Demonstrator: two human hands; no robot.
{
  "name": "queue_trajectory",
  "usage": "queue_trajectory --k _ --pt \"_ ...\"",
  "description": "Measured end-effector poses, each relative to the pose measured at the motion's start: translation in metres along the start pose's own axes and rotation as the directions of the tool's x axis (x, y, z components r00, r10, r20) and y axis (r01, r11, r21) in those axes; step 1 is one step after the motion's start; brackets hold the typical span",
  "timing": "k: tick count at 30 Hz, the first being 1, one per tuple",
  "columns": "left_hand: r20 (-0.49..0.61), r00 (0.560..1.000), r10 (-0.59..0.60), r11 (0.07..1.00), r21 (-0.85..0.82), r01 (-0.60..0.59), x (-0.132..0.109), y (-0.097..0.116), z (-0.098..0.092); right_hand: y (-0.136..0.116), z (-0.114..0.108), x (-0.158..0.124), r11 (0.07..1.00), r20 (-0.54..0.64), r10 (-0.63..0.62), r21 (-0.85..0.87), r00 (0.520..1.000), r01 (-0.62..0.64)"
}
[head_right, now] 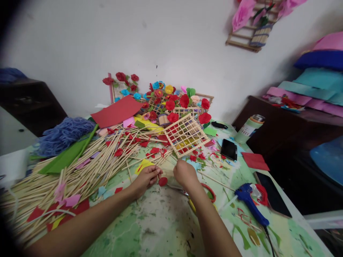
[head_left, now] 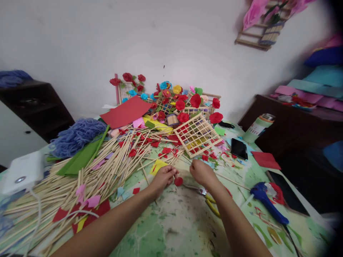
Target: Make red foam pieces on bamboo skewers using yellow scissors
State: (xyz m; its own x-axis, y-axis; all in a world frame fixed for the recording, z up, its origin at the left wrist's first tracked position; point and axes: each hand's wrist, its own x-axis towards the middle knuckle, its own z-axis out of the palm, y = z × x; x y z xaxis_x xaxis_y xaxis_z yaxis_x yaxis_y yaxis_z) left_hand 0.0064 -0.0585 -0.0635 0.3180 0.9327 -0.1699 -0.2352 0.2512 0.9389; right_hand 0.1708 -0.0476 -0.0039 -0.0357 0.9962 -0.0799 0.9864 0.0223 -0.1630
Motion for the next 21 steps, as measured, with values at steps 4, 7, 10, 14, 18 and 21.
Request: queue_trajectory --k 4,7,10,14,18,21 --pt "-0.024 1.0 0.01 0.999 -0.038 -0.011 -0.001 0.0 0.001 0.011 -0.027 -0.007 0.975 -0.083 -0.081 0.2 0.993 0.097" --pt "-0.059 0.997 0.041 0.986 -0.159 -0.05 -0.001 0.004 0.001 0.004 -0.027 -0.011 0.756 -0.068 -0.184 0.628 0.981 0.185" --pt "-0.084 0.992 0.091 0.946 -0.303 -0.112 -0.001 0.009 0.0 -0.014 -0.004 -0.012 0.548 0.014 -0.197 0.83 0.98 0.099" --pt "-0.059 0.99 0.126 0.929 -0.342 -0.139 -0.001 0.012 0.0 -0.039 0.037 -0.01 0.547 -0.027 -0.115 0.833 0.993 0.086" --pt "-0.075 0.991 0.11 0.967 -0.223 -0.124 -0.001 0.011 0.001 -0.051 0.056 -0.013 0.635 -0.143 -0.086 0.755 0.986 0.165" --pt "-0.083 0.989 0.124 0.985 -0.108 -0.133 -0.002 0.011 0.002 -0.054 0.055 -0.023 0.688 -0.222 -0.091 0.691 0.971 0.222"
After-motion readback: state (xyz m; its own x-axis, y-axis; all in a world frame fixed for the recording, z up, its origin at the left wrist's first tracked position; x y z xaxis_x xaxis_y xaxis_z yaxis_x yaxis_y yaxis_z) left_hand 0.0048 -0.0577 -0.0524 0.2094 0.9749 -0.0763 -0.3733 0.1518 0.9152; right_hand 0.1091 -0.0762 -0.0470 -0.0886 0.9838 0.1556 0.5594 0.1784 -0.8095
